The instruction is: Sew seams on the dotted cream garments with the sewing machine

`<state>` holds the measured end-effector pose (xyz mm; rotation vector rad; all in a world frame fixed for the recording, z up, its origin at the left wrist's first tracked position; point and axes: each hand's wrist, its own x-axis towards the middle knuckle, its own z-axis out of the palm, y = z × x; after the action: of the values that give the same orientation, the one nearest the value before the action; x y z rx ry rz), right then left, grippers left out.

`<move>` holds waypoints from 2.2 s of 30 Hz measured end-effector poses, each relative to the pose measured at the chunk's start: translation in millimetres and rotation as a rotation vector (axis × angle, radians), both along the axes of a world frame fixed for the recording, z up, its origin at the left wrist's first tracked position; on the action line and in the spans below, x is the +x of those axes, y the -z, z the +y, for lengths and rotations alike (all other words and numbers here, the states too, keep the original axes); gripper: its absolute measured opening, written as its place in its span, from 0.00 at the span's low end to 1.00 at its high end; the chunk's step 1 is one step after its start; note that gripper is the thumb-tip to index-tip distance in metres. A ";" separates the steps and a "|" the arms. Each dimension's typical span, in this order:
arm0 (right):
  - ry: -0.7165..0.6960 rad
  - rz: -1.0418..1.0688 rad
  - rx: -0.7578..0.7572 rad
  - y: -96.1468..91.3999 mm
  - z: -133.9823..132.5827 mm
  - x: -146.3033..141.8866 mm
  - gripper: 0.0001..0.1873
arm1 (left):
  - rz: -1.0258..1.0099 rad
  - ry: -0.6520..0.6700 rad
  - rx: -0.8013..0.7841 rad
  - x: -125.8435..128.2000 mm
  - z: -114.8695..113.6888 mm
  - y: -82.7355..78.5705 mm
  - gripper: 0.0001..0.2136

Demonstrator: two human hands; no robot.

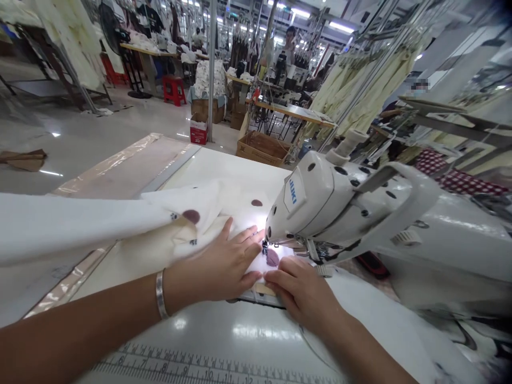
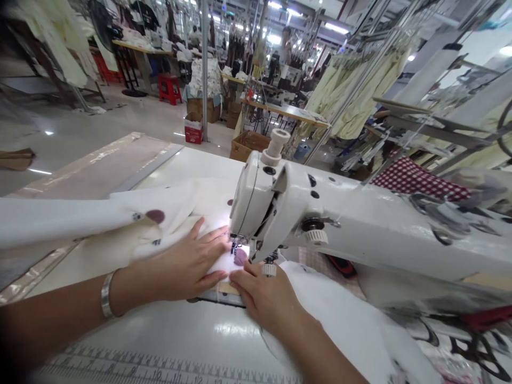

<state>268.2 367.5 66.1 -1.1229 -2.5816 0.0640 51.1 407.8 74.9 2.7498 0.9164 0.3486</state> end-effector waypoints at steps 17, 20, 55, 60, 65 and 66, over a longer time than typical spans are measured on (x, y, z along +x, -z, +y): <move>0.001 0.088 -0.028 3.1 1.1 0.4 0.11 | -0.202 0.138 0.144 3.8 -0.9 6.5 0.09; 0.009 0.090 -0.032 3.4 0.7 -0.2 0.10 | -0.226 0.137 0.134 1.8 1.1 2.9 0.10; 0.420 0.889 -0.518 12.5 15.5 15.7 0.13 | -0.214 0.125 0.166 1.2 7.7 4.1 0.09; 0.525 1.043 -0.518 19.1 18.9 17.0 0.16 | -0.204 0.146 0.190 1.2 8.0 4.7 0.10; 0.556 1.102 -0.529 19.6 18.1 11.9 0.17 | -0.199 0.159 0.220 1.1 8.5 6.5 0.09; 0.555 1.100 -0.528 19.4 18.6 11.5 0.17 | -0.208 0.164 0.222 0.7 8.5 6.9 0.08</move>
<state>279.6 386.1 46.7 -1.3784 -1.2572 0.9635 51.8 416.3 68.0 2.8896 0.6292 0.7293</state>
